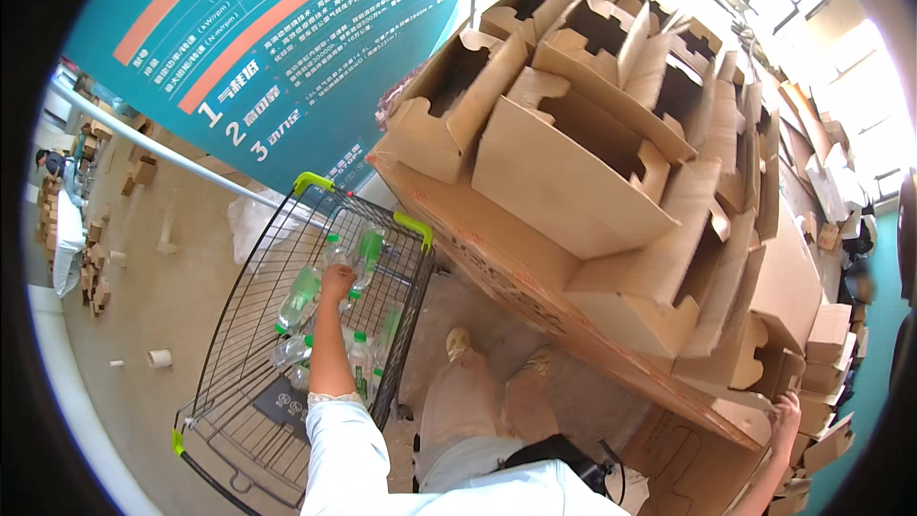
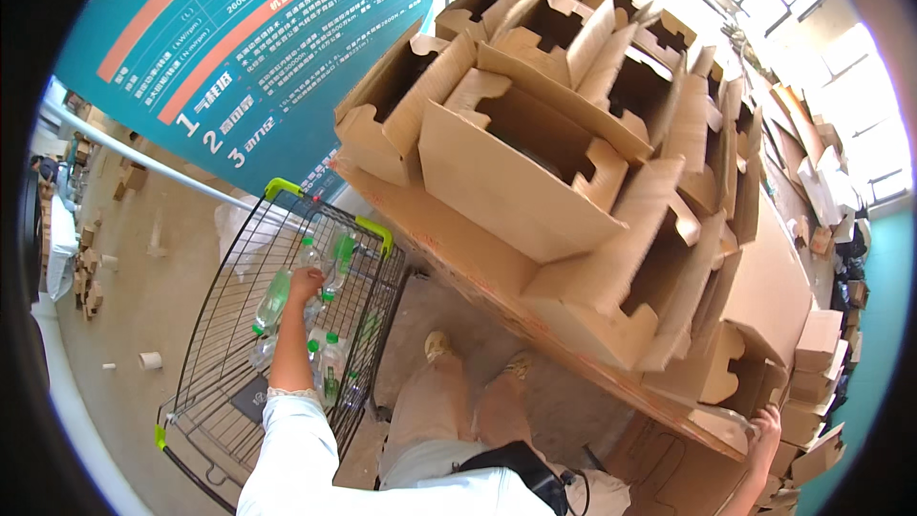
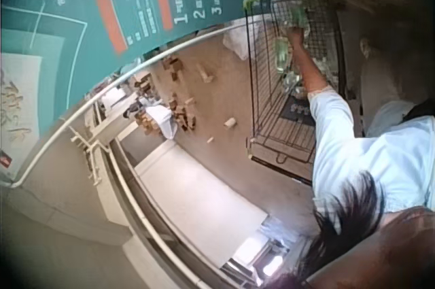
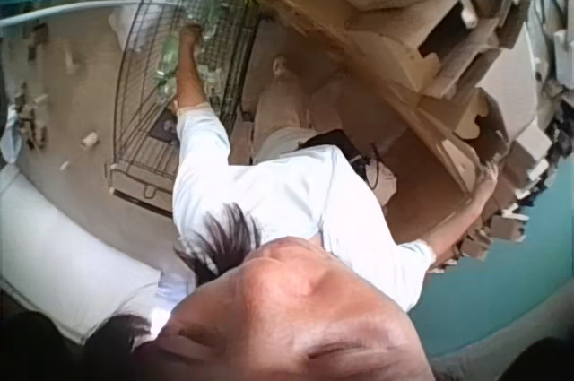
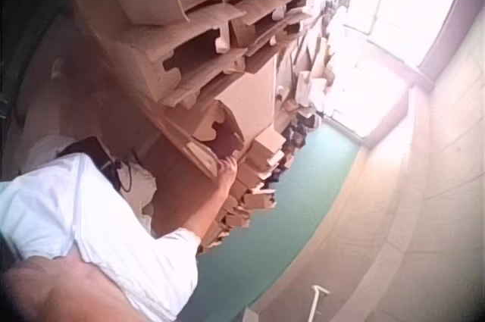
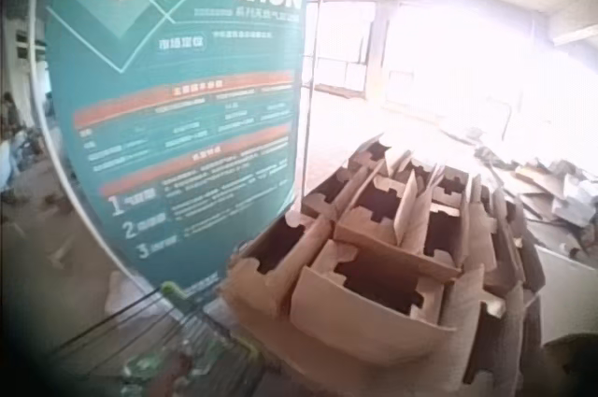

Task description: The person takes plastic bottles from a shopping cart and places them individually into cardboard boxes on a table, then moves the finished boxes to a stack.

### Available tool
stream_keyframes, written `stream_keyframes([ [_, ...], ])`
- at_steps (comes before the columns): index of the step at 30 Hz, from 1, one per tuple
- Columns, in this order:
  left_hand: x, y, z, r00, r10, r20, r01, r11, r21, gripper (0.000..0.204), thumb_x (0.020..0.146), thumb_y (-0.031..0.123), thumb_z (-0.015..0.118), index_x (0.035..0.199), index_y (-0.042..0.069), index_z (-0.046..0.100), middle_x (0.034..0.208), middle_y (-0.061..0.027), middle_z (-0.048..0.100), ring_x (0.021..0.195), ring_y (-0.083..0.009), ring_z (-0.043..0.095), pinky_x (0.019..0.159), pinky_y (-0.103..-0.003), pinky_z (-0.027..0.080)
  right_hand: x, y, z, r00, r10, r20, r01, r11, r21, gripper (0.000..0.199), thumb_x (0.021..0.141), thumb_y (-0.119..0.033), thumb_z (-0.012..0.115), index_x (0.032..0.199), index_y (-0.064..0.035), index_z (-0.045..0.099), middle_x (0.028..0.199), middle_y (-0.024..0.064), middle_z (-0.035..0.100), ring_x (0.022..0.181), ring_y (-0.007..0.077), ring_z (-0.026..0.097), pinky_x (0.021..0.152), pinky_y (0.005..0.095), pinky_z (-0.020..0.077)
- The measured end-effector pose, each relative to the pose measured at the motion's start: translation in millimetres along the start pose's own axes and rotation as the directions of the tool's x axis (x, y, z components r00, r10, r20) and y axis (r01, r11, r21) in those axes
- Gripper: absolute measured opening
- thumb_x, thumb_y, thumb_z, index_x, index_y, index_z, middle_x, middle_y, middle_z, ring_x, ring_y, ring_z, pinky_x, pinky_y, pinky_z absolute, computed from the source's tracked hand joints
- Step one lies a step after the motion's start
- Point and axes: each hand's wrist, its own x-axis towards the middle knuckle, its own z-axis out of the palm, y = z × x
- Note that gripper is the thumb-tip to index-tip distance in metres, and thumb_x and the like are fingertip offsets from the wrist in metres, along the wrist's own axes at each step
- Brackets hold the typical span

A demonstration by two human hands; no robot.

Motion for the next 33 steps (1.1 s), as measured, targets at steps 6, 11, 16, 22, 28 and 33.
stream_keyframes([
  [6,59,-17,62,0.991,0.024,-0.132,0.01,0.969,0.245,0.055,0.06,0.019,0.081,0.108,0.002,0.06,0.108,-0.0217,0.064,0.103,-0.0385,0.061,0.087,-0.045,0.05,-4,-9,-8,0.974,0.174,0.146,-0.133,0.958,-0.254,0.02,0.056,0.007,0.067,0.075,0.0006,0.068,0.116,0.0187,0.062,0.121,0.0358,0.051,0.101,0.0381,0.0419],
  [11,78,-39,92,0.979,-0.042,-0.198,0.103,0.946,0.308,0.075,0.059,0.02,0.085,0.119,-0.001,0.045,0.101,-0.0241,0.064,0.098,-0.0399,0.062,0.083,-0.046,0.051,7,-25,-3,0.975,0.159,0.156,-0.09,0.922,-0.377,0.026,0.052,0.009,0.065,0.076,-0.0001,0.069,0.114,0.018,0.063,0.122,0.0351,0.051,0.102,0.0382,0.0417],
  [16,55,19,87,0.978,-0.159,-0.137,0.195,0.928,0.317,0.077,0.057,0.026,0.087,0.115,-0.002,0.046,0.102,-0.0229,0.065,0.095,-0.0402,0.063,0.083,-0.046,0.052,1,-39,-3,0.982,0.158,0.103,-0.114,0.932,-0.343,0.027,0.052,0.009,0.064,0.076,-0.0004,0.071,0.107,0.0162,0.065,0.121,0.0355,0.051,0.1,0.0399,0.0419],
  [22,15,-10,74,0.98,-0.063,-0.189,0.118,0.948,0.296,0.078,0.055,0.032,0.087,0.114,-0.003,0.05,0.097,-0.0229,0.066,0.092,-0.0395,0.064,0.081,-0.045,0.052,8,-41,2,0.985,0.158,0.074,-0.126,0.937,-0.325,0.029,0.051,0.006,0.065,0.078,-0.0012,0.074,0.103,0.0142,0.068,0.121,0.0348,0.052,0.1,0.0386,0.0431],
  [28,-64,16,6,0.898,0.049,-0.437,0.032,0.984,0.175,0.078,0.053,0.031,0.087,0.114,-0.004,0.054,0.094,-0.0207,0.066,0.09,-0.0373,0.065,0.084,-0.044,0.051,1,-42,-1,0.998,0.0,0.059,0.018,0.953,-0.302,0.021,0.053,0.001,0.072,0.073,-0.0015,0.072,0.104,0.0143,0.068,0.122,0.0342,0.05,0.113,0.0505,0.0287],
  [33,-113,21,-31,0.864,-0.124,-0.488,-0.118,0.893,-0.435,0.07,0.066,0.03,0.08,0.123,0.0,0.052,0.109,-0.0161,0.063,0.096,-0.0265,0.062,0.089,-0.042,0.048,11,-47,-9,0.99,-0.106,0.097,0.117,0.987,-0.111,0.017,0.059,-0.002,0.073,0.076,0.0001,0.071,0.101,0.0139,0.068,0.11,0.0333,0.056,0.103,0.0471,0.0397],
])
